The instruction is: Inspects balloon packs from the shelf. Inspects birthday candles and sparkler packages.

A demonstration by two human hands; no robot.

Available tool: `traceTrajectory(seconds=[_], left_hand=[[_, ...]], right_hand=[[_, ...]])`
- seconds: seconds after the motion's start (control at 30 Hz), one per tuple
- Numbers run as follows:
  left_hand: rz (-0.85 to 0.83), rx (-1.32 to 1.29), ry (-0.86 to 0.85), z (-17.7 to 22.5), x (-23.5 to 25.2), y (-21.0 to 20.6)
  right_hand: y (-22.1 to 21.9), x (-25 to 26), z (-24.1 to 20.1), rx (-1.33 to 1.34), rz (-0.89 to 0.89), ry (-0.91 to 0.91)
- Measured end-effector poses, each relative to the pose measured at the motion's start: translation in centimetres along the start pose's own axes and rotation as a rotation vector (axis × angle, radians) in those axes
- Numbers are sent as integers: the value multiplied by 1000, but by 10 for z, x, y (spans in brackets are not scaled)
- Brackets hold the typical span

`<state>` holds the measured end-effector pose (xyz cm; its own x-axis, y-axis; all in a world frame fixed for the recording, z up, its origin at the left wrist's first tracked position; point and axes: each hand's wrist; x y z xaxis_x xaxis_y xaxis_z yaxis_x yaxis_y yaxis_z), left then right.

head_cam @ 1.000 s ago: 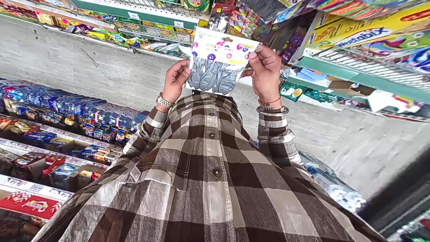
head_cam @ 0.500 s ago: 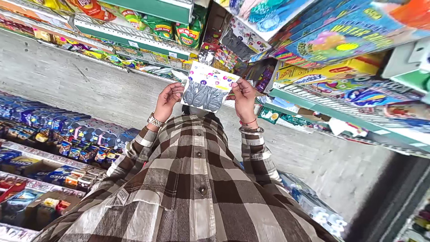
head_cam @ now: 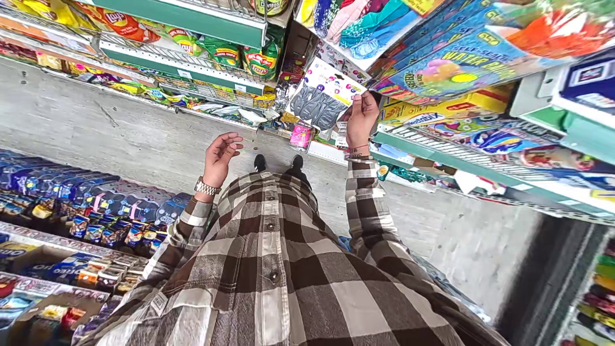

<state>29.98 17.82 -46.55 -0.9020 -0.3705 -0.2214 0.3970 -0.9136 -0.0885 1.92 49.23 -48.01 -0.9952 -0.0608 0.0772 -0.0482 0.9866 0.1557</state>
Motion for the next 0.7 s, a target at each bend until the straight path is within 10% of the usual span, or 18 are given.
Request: traceTrajectory(seconds=[0.7], left_hand=[[-9,6,13,0,1,0]], right_hand=[[-47,-28,33,-359,315,5]])
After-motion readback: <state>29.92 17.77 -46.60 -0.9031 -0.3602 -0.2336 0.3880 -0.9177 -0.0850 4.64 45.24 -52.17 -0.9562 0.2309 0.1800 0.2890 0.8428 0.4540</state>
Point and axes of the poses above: each hand's wrist, its own x-axis towards the middle knuckle, its own y-axis out of the back of the hand, z = x × y, and after that the axes turned 3 degrees about y, right-handed
